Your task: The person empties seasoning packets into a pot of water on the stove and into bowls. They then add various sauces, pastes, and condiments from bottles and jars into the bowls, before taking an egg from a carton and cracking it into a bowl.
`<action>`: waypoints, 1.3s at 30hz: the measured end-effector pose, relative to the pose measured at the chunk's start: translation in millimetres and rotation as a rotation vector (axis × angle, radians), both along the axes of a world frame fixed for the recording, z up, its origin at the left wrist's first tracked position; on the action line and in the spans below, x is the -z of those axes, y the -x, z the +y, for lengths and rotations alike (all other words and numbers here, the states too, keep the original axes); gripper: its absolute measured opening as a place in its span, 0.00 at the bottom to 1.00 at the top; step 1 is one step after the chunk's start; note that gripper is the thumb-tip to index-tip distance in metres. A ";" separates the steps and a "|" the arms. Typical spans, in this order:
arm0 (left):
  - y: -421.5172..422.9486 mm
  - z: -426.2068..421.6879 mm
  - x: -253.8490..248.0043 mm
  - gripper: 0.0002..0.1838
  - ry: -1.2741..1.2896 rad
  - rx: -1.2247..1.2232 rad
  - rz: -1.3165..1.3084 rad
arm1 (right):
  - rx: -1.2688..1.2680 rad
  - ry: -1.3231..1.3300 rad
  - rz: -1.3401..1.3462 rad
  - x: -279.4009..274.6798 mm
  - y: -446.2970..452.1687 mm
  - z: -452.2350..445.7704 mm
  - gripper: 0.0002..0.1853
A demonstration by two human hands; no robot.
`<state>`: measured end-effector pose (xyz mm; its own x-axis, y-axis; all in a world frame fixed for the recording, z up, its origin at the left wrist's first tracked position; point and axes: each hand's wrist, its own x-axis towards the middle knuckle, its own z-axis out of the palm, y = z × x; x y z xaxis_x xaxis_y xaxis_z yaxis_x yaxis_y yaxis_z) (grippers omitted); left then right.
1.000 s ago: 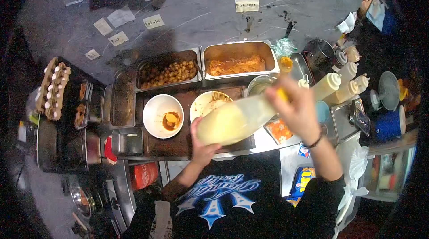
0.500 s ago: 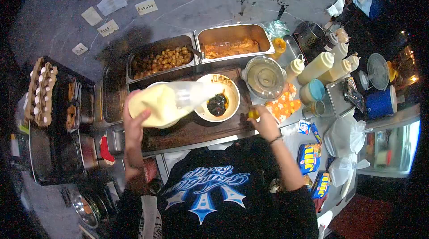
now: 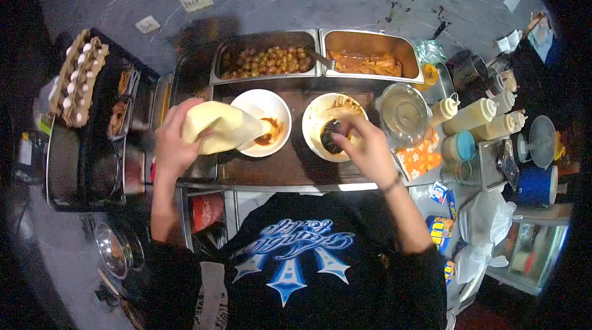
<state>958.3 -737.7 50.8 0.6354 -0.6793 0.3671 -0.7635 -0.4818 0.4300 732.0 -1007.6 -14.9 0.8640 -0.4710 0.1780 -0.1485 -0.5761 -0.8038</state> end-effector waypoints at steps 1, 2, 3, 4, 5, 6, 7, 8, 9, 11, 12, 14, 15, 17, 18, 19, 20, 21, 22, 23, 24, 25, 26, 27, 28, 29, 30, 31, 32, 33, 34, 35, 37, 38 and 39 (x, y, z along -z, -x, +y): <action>-1.3 -0.9 5.1 0.25 -0.026 0.041 -0.029 | -0.095 -0.025 0.073 -15.4 -24.9 7.0 0.23; -2.0 -2.8 5.6 0.25 -0.025 0.028 -0.025 | -0.286 -0.014 -0.061 -12.0 -54.5 11.0 0.31; -3.0 -5.1 5.4 0.25 -0.068 0.101 -0.031 | -0.481 0.003 -0.049 -15.6 -82.0 15.8 0.41; -5.5 -7.6 4.6 0.26 -0.112 0.178 -0.038 | -0.615 -0.080 -0.025 4.7 -111.5 19.6 0.49; -10.4 -10.0 7.7 0.27 -0.135 0.228 -0.089 | -0.724 -0.154 -0.102 20.6 -138.4 27.9 0.54; -12.9 -13.4 8.1 0.27 -0.134 0.222 -0.091 | -0.771 -0.138 -0.101 24.2 -157.5 38.9 0.49; -14.6 -17.0 8.5 0.27 -0.156 0.256 -0.131 | -0.896 -0.198 0.001 21.1 -172.0 47.4 0.45; -18.2 -18.9 8.8 0.27 -0.178 0.289 -0.173 | -1.019 -0.256 0.105 18.6 -181.8 53.8 0.41; -24.5 -18.9 12.4 0.27 -0.176 0.274 -0.244 | -1.026 -0.252 0.107 27.0 -187.7 57.9 0.41; -36.9 -18.1 18.1 0.26 -0.150 0.276 -0.243 | -0.781 -0.458 0.006 53.7 -197.6 64.6 0.31; -42.4 -18.1 21.7 0.25 -0.127 0.287 -0.245 | -0.789 -0.456 0.013 55.4 -199.2 67.1 0.31; -48.2 -18.6 27.1 0.24 -0.111 0.291 -0.265 | -0.592 -0.437 -0.005 58.8 -201.1 71.0 0.25; -48.2 -20.2 26.2 0.25 -0.131 0.300 -0.275 | -0.541 -0.424 -0.010 60.2 -201.9 73.4 0.21; -50.3 -23.0 28.4 0.26 -0.149 0.317 -0.279 | -0.503 -0.409 -0.011 63.1 -200.5 73.2 0.20; -52.5 -24.9 30.9 0.26 -0.135 0.335 -0.305 | -0.470 -0.396 -0.014 63.8 -199.3 73.4 0.20; -54.3 -26.7 32.7 0.27 -0.121 0.354 -0.330 | -0.465 -0.397 -0.011 65.9 -198.5 73.8 0.20; -55.7 -28.5 33.8 0.27 -0.120 0.358 -0.327 | -0.448 -0.428 -0.034 68.7 -198.1 74.2 0.20; -56.9 -30.2 34.5 0.27 -0.127 0.366 -0.327 | -0.433 -0.458 -0.059 68.9 -197.6 75.4 0.20; -57.7 -31.5 35.2 0.27 -0.135 0.373 -0.329 | -0.430 -0.458 -0.057 68.8 -196.9 76.1 0.20; -57.8 -32.4 34.9 0.27 -0.135 0.376 -0.326 | -0.407 -0.459 -0.082 68.5 -195.7 76.9 0.20; -57.5 -33.2 33.9 0.26 -0.133 0.383 -0.332 | -0.383 -0.459 -0.108 66.9 -194.4 78.3 0.19; -57.6 -34.1 33.5 0.26 -0.130 0.390 -0.339 | -0.379 -0.460 -0.107 65.9 -193.7 79.3 0.19; -58.2 -35.1 33.7 0.26 -0.130 0.393 -0.338 | -0.370 -0.481 -0.117 64.8 -193.3 79.9 0.19; -58.9 -36.1 33.9 0.26 -0.116 0.396 -0.341 | -0.362 -0.501 -0.127 64.4 -193.0 80.0 0.18; -59.3 -36.9 33.8 0.26 -0.102 0.399 -0.344 | -0.359 -0.501 -0.128 66.4 -193.6 79.4 0.18; -59.0 -37.8 32.7 0.26 -0.101 0.401 -0.344 | -0.357 -0.505 -0.157 70.0 -194.7 78.5 0.17; -58.3 -38.7 30.4 0.26 -0.108 0.401 -0.338 | -0.356 -0.509 -0.185 69.9 -195.3 78.6 0.16; -57.8 -39.3 29.3 0.26 -0.114 0.401 -0.330 | -0.354 -0.509 -0.186 69.8 -195.0 78.4 0.16; -57.9 -39.9 29.2 0.26 -0.114 0.403 -0.331 | -0.336 -0.522 -0.173 69.6 -194.5 77.8 0.15; -58.3 -40.8 29.0 0.26 -0.107 0.411 -0.330 | -0.319 -0.535 -0.160 68.6 -194.1 77.5 0.15; -58.5 -41.3 29.0 0.26 -0.100 0.419 -0.329 | -0.318 -0.534 -0.160 69.4 -194.1 77.0 0.15; -58.5 -41.7 29.0 0.26 -0.099 0.419 -0.329 | -0.313 -0.535 -0.163 71.0 -194.4 76.3 0.14; -58.9 -42.8 28.9 0.25 -0.098 0.427 -0.332 | -0.308 -0.534 -0.167 73.1 -194.8 75.6 0.14; -59.2 -43.1 28.6 0.25 -0.097 0.428 -0.334 | -0.306 -0.538 -0.165 74.0 -194.9 75.4 0.14; -59.3 -42.9 28.4 0.25 -0.128 0.413 -0.346 | -0.304 -0.542 -0.164 73.8 -194.9 75.2 0.14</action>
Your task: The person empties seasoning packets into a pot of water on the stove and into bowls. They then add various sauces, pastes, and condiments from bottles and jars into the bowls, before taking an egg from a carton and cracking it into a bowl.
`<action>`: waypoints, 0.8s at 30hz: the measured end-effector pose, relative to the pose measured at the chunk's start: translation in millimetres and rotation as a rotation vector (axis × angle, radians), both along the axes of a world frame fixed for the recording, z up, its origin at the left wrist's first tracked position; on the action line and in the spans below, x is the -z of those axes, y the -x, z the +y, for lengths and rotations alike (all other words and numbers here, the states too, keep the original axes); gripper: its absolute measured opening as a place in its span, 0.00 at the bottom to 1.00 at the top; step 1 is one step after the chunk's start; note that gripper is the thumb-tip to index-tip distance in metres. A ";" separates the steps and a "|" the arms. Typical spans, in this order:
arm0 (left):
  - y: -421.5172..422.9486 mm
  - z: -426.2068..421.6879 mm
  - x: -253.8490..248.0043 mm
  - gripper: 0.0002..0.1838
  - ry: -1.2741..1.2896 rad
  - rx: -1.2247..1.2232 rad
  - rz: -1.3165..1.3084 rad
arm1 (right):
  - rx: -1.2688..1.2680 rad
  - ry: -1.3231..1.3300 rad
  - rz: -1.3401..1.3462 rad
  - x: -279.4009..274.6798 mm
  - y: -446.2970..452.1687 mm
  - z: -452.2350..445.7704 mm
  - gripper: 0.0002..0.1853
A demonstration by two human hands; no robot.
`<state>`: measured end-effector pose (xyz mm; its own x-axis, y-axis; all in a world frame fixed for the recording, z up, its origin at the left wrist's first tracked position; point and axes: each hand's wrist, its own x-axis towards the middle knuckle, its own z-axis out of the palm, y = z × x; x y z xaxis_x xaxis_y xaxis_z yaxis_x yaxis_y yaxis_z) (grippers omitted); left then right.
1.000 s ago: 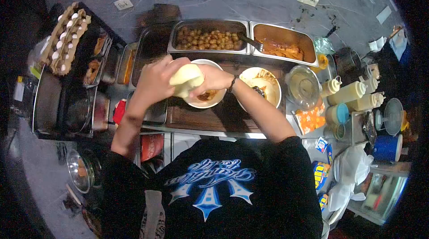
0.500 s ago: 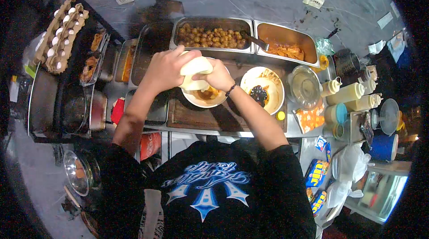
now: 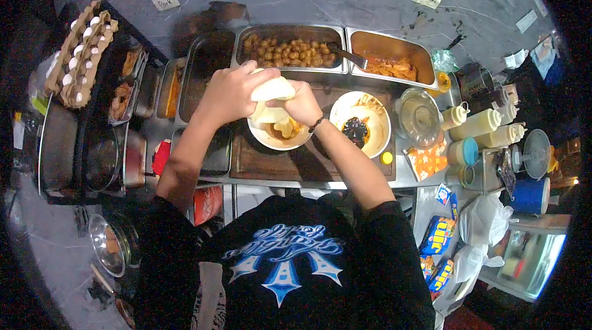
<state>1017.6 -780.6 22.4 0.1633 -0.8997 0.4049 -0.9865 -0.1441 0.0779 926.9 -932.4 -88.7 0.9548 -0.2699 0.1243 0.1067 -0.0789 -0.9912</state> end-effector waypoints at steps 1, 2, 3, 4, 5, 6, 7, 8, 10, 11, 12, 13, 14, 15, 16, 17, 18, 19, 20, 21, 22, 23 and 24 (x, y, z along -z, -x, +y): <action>-0.3 0.2 0.1 0.24 -0.025 -0.019 -0.019 | 0.001 0.001 -0.001 -0.1 -0.3 0.0 0.14; -1.3 0.1 1.0 0.24 -0.025 -0.018 -0.019 | 0.009 0.015 -0.005 0.0 -0.8 0.6 0.14; -2.7 -0.1 2.4 0.25 -0.008 -0.006 -0.009 | 0.017 0.029 -0.009 -0.1 -1.5 1.2 0.14; -3.5 0.0 3.0 0.25 0.008 0.006 0.000 | 0.017 0.029 -0.009 -0.2 -2.1 1.8 0.14; -3.7 0.4 3.0 0.25 0.008 0.006 0.000 | 0.008 0.007 -0.011 -0.2 -2.6 2.5 0.14; -3.6 0.9 2.7 0.25 0.002 0.005 0.000 | -0.002 -0.015 -0.013 0.2 -2.9 2.9 0.14; -3.5 1.3 2.5 0.25 -0.003 0.004 -0.001 | -0.002 -0.014 -0.013 1.1 -3.2 3.2 0.14; -3.4 1.9 2.7 0.25 -0.003 0.004 -0.001 | -0.006 -0.023 0.001 2.4 -3.4 3.5 0.14; -2.7 3.1 3.3 0.24 0.010 0.010 0.001 | -0.010 -0.030 0.014 3.8 -2.2 4.3 0.14; -1.5 3.7 3.5 0.24 0.012 0.010 -0.002 | 0.000 0.016 0.012 4.0 -0.5 5.0 0.14; -0.8 4.5 3.0 0.25 -0.017 -0.004 -0.031 | 0.010 0.064 0.004 3.4 -1.0 4.9 0.14; -1.0 5.1 1.9 0.26 -0.043 -0.019 -0.063 | 0.000 0.079 -0.057 8.8 -2.9 4.5 0.14; -1.9 5.8 1.6 0.27 -0.027 0.009 -0.037 | 0.012 0.119 -0.051 10.5 -3.1 3.9 0.15; -1.9 6.4 0.3 0.27 -0.022 0.008 -0.052 | 0.026 0.156 -0.042 4.9 -2.5 5.4 0.15; -1.0 7.0 -0.5 0.27 -0.018 0.003 -0.060 | -0.022 0.188 0.004 -1.0 -1.8 3.2 0.21; 0.1 7.5 -1.7 0.27 -0.016 -0.002 -0.066 | -0.019 0.191 -0.006 -6.3 0.9 1.1 0.21; 2.7 8.6 -7.4 0.27 -0.061 -0.042 -0.042 | 0.011 0.245 -0.015 -23.9 7.2 2.8 0.26; 3.4 11.4 -11.3 0.27 -0.061 -0.039 -0.045 | 0.043 0.299 -0.022 -32.9 11.9 1.8 0.31; 1.2 15.9 -15.2 0.27 -0.036 -0.085 0.041 | -0.015 0.282 -0.128 -19.9 13.5 -11.7 0.39; -0.6 21.1 -21.0 0.27 -0.008 -0.130 0.126 | 0.030 0.266 -0.129 -28.3 26.3 -18.2 0.41; 3.2 31.4 -33.5 0.26 0.071 -0.173 0.171 | 0.135 0.317 -0.110 -30.5 38.1 -26.5 0.40; 0.4 41.2 -32.4 0.26 0.074 -0.168 0.169 | 0.219 0.245 -0.061 -44.1 56.9 -28.6 0.38; -3.5 51.9 -30.6 0.24 0.208 -0.227 0.292 | 0.251 0.166 -0.090 -36.8 73.3 -38.6 0.35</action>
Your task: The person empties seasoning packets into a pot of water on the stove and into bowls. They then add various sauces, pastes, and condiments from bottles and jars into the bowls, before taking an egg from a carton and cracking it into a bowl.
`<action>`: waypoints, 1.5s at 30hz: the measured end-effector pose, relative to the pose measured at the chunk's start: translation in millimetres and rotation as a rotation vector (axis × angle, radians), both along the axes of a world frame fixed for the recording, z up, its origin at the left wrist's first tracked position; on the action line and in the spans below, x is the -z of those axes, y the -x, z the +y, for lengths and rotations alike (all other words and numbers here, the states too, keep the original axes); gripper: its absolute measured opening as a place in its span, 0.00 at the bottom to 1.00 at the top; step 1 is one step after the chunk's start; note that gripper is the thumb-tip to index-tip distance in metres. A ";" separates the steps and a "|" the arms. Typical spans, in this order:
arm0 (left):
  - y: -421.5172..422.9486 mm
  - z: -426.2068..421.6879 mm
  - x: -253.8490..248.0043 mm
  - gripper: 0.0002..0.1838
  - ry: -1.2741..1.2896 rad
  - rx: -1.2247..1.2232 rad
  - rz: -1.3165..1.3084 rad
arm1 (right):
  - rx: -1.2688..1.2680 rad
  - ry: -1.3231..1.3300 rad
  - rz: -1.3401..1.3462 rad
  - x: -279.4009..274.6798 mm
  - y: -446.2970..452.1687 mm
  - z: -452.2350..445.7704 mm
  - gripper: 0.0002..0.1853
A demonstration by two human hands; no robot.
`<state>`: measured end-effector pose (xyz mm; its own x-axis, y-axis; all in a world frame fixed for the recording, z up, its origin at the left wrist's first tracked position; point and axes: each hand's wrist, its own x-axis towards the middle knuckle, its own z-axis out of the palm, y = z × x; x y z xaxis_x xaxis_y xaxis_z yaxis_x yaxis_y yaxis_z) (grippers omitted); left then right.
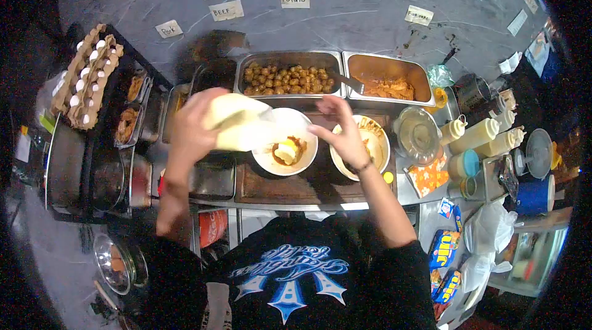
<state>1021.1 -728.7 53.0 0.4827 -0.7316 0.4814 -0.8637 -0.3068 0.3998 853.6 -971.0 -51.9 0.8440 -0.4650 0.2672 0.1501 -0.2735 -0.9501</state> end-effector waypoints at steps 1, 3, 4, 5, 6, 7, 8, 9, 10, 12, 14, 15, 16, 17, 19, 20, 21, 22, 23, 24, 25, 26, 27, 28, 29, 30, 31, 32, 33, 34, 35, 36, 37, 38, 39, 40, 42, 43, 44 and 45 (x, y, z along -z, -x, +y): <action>-2.7 10.6 2.4 0.23 0.138 -0.066 0.115 | 0.026 -0.036 -0.019 4.1 18.6 -5.7 0.31; -3.3 30.3 9.2 0.21 0.279 -0.125 0.295 | 0.002 -0.177 -0.024 19.5 57.2 -5.2 0.13; -5.4 39.6 22.7 0.20 0.357 -0.124 0.422 | 0.044 -0.292 0.149 15.7 76.6 9.0 0.08; 3.8 41.4 28.0 0.19 0.491 -0.134 0.725 | -0.008 -0.363 0.193 17.1 86.8 24.2 0.06; 12.5 41.8 35.2 0.18 0.528 -0.151 0.867 | -0.050 -0.258 0.317 32.3 96.8 35.2 0.07; 21.1 40.2 45.2 0.17 0.560 -0.165 1.013 | -0.169 -0.492 0.312 37.3 100.2 50.7 0.17; 29.6 35.9 64.0 0.16 0.592 -0.152 1.096 | -0.298 -0.574 0.254 37.1 98.1 62.4 0.35; 39.4 29.0 83.2 0.15 0.623 -0.141 1.183 | -0.380 -0.503 0.050 43.8 92.4 73.8 0.56; 56.2 18.0 93.4 0.15 0.662 -0.137 1.353 | -0.307 -0.544 -0.092 45.9 85.6 84.8 0.69; 88.4 -3.3 116.7 0.17 0.699 -0.021 1.628 | -0.199 -0.475 -0.250 29.3 75.6 87.9 0.73; 118.2 -19.4 119.0 0.20 0.646 0.023 1.790 | -0.150 -0.520 -0.394 3.9 72.4 78.5 0.71; 130.5 -25.5 116.2 0.21 0.649 0.041 1.866 | -0.151 -0.569 -0.410 0.8 78.0 70.7 0.66; 140.1 -29.3 114.6 0.21 0.662 0.044 1.869 | -0.156 -0.619 -0.425 -1.7 85.6 63.9 0.61; 149.7 -31.7 113.4 0.23 0.644 0.099 2.019 | -0.162 -0.615 -0.417 -4.8 96.3 58.5 0.61; 169.9 -36.3 109.8 0.25 0.637 0.156 2.167 | -0.093 -0.500 -0.398 -11.6 121.0 45.2 0.49; 180.6 -38.0 107.0 0.26 0.530 0.226 2.232 | -0.101 -0.501 -0.392 -11.5 134.2 38.6 0.49; 191.0 -39.0 105.6 0.27 0.415 0.295 2.292 | 0.007 -0.491 -0.339 -10.4 149.2 33.0 0.44; 196.4 -40.8 112.0 0.29 0.277 0.398 2.288 | 0.117 -0.482 -0.286 -9.0 164.4 29.3 0.40; 206.6 -47.2 116.8 0.31 0.218 0.414 2.269 | 0.228 -0.471 -0.235 -8.1 177.7 27.9 0.35; 216.8 -53.3 114.4 0.31 0.176 0.381 2.253 | 0.287 -0.562 -0.242 -11.9 187.8 30.0 0.29; 227.3 -59.7 111.6 0.32 0.133 0.348 2.233 | 0.287 -0.569 -0.248 -15.2 200.2 29.8 0.29; 239.8 -67.8 115.4 0.33 0.160 0.421 2.042 | 0.356 -0.592 -0.227 -17.7 213.3 28.4 0.27; 251.9 -74.8 127.9 0.36 0.192 0.476 1.846 | 0.413 -0.619 -0.201 -18.1 225.0 26.3 0.26; 264.0 -71.6 161.6 0.45 0.208 0.512 1.443 | 0.459 -0.608 -0.237 -2.8 239.9 20.5 0.26; 274.8 -67.6 139.0 0.61 0.144 0.601 1.172 | 0.459 -0.672 -0.211 1.0 258.4 18.1 0.25; 290.3 -66.4 135.0 0.64 0.221 0.677 1.188 | 0.405 -0.702 -0.127 -17.7 274.8 26.8 0.24; 300.8 -63.5 120.9 0.64 0.171 0.735 1.202 | 0.348 -0.708 -0.107 -22.8 278.4 32.5 0.23; 315.7 -61.4 105.5 0.63 0.157 0.757 1.159 | 0.292 -0.713 -0.086 -28.0 283.4 37.8 0.22; 333.5 -52.1 109.5 0.63 0.213 0.636 1.072 | 0.235 -0.715 -0.064 -32.9 289.7 42.0 0.22; 342.1 -42.9 108.4 0.64 0.224 0.599 1.054 | 0.156 -0.613 -0.096 -29.9 289.3 44.4 0.23; 347.1 -31.8 107.8 0.64 0.107 0.518 1.024 | 0.081 -0.605 -0.061 -44.2 287.7 59.0 0.25; 357.4 -22.4 113.3 0.61 0.141 0.461 0.937 | 0.052 -0.603 0.029 -13.8 294.1 40.6 0.27; 367.5 -6.3 94.9 0.58 0.052 0.367 0.966 | -0.009 -0.563 0.078 -3.8 285.3 41.8 0.27; 379.3 3.5 113.7 0.55 0.099 0.220 0.882 | -0.111 -0.529 0.114 1.5 269.2 56.7 0.28; 394.1 7.5 137.6 0.53 0.126 0.094 0.796 | -0.204 -0.498 0.147 5.4 256.9 74.9 0.28; 404.0 15.0 149.6 0.53 0.158 0.002 0.782 | -0.291 -0.473 0.173 9.7 245.0 90.5 0.28; 413.6 41.8 157.1 0.48 0.265 -0.120 0.876 | -0.461 -0.435 0.200 14.5 227.8 124.3 0.29; 415.5 59.8 157.6 0.46 0.307 -0.174 0.898 | -0.535 -0.424 0.207 16.3 221.3 142.5 0.29; 416.3 81.4 155.7 0.43 0.331 -0.177 0.819 | -0.604 -0.410 0.213 18.4 213.7 160.0 0.30; 419.9 100.9 151.9 0.40 0.346 -0.164 0.740 | -0.667 -0.395 0.215 19.8 210.1 175.4 0.30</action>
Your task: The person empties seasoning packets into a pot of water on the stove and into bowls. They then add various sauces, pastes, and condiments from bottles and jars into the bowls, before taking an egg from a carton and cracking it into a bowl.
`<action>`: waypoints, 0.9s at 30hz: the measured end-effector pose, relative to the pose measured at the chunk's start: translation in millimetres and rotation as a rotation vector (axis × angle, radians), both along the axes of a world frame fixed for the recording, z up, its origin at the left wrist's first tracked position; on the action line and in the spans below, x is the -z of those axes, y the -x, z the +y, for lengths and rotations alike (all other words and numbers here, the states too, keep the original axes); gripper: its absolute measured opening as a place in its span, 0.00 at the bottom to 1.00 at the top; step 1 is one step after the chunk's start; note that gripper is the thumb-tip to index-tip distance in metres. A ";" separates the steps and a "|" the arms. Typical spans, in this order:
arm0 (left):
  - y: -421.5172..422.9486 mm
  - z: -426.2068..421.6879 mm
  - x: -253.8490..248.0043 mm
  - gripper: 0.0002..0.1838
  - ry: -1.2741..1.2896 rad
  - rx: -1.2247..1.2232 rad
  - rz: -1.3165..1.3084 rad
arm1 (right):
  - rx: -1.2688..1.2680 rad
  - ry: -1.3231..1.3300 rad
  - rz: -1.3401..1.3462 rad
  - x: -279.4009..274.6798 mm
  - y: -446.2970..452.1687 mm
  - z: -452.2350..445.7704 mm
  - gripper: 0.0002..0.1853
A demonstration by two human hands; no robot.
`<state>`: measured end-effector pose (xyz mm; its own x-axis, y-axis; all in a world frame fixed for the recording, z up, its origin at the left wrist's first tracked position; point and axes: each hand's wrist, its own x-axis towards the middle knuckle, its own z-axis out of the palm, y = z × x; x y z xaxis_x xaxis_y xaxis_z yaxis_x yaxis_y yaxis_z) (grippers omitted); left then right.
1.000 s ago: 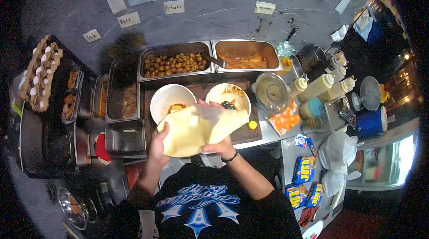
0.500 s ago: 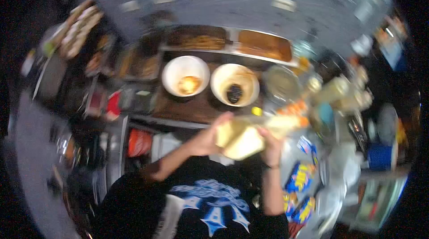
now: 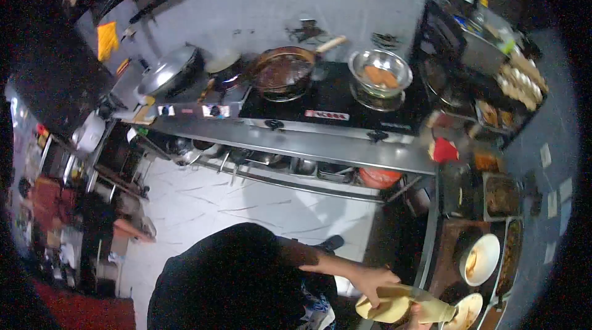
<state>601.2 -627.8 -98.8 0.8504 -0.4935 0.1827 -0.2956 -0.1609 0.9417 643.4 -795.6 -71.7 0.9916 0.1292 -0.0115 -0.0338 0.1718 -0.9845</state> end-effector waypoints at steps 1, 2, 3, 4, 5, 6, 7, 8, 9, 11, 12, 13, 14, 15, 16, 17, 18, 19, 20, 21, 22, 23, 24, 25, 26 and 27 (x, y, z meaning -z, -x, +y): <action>2.4 22.3 -14.7 0.40 -0.057 0.052 0.088 | -0.050 0.005 -0.012 -0.3 -4.2 14.3 0.30; 4.6 45.1 -29.3 0.41 -0.119 0.103 0.172 | -0.096 0.008 -0.027 -0.1 -7.3 27.1 0.30; 6.4 60.6 -28.6 0.42 0.186 0.277 0.278 | -0.138 0.013 -0.045 -0.2 -8.6 38.7 0.31; 8.4 73.9 -30.5 0.43 0.492 0.458 0.380 | -0.172 0.020 -0.065 -0.7 -9.5 49.3 0.31; 15.0 86.8 -33.4 0.43 0.486 0.475 0.329 | -0.201 0.028 -0.085 -2.0 -8.9 59.2 0.31; 24.1 100.7 -41.5 0.43 0.486 0.478 0.327 | -0.224 0.034 -0.107 -1.4 -8.9 66.5 0.32; 29.3 111.8 -43.3 0.43 0.466 0.461 0.354 | -0.247 0.038 -0.130 -0.1 -9.7 72.3 0.32; 35.0 123.3 -45.7 0.44 0.443 0.437 0.390 | -0.272 0.040 -0.160 2.0 -9.5 77.3 0.32; 38.8 133.7 -44.7 0.44 0.426 0.396 0.428 | -0.303 0.034 -0.198 6.7 -9.4 79.2 0.33; 44.4 156.3 -43.5 0.44 0.395 0.256 0.508 | -0.376 0.001 -0.280 18.8 -8.3 78.5 0.33; 46.6 166.8 -42.0 0.45 0.382 0.160 0.556 | -0.397 -0.001 -0.289 21.1 -4.0 81.8 0.34; 47.9 178.0 -41.0 0.45 0.377 0.056 0.612 | -0.298 0.062 -0.160 -15.8 19.5 117.0 0.38; 48.2 188.9 -42.7 0.45 0.374 -0.056 0.654 | -0.203 0.111 -0.024 -52.5 42.0 152.9 0.42; 46.4 198.3 -44.0 0.40 0.387 -0.203 0.643 | -0.274 0.057 -0.061 -50.8 46.8 165.4 0.42; 39.5 204.4 -27.7 0.37 0.502 -0.242 0.619 | -0.327 0.053 -0.080 -51.5 53.9 180.4 0.41; 38.5 207.4 -4.2 0.31 0.631 -0.358 0.419 | -0.381 0.047 -0.098 -59.9 62.3 200.7 0.41; 42.7 220.8 -23.3 0.31 0.436 -0.386 0.272 | -0.189 0.204 -0.091 -51.5 70.1 220.0 0.37; 47.4 230.4 -30.1 0.31 0.337 -0.404 0.343 | -0.090 0.172 -0.042 -48.8 68.7 235.1 0.33; 52.1 237.0 -37.3 0.35 -0.047 -0.490 0.151 | -0.007 0.129 0.004 -49.3 66.5 243.9 0.29; 56.3 240.5 -47.3 0.38 -0.149 -0.467 0.091 | 0.006 0.062 0.044 -52.0 64.3 244.6 0.25; 62.0 245.4 -57.8 0.42 -0.250 -0.460 0.023 | 0.004 -0.010 0.077 -55.9 64.4 247.2 0.21; 64.5 249.7 -61.4 0.47 -0.288 -0.386 0.096 | 0.054 0.047 0.046 -58.6 65.4 250.5 0.18; 63.9 255.2 -54.5 0.47 -0.292 -0.361 0.096 | 0.079 0.044 0.051 -60.8 67.1 250.4 0.18; 61.6 261.0 -39.4 0.49 -0.083 -0.233 0.143 | 0.050 -0.003 0.055 -63.5 69.0 248.1 0.18; 60.5 267.2 -21.6 0.51 0.132 -0.112 0.189 | 0.014 -0.045 0.056 -65.3 73.4 247.1 0.18; 54.0 271.8 -7.0 0.55 0.362 0.069 0.370 | -0.009 -0.075 0.015 -67.5 77.5 245.7 0.18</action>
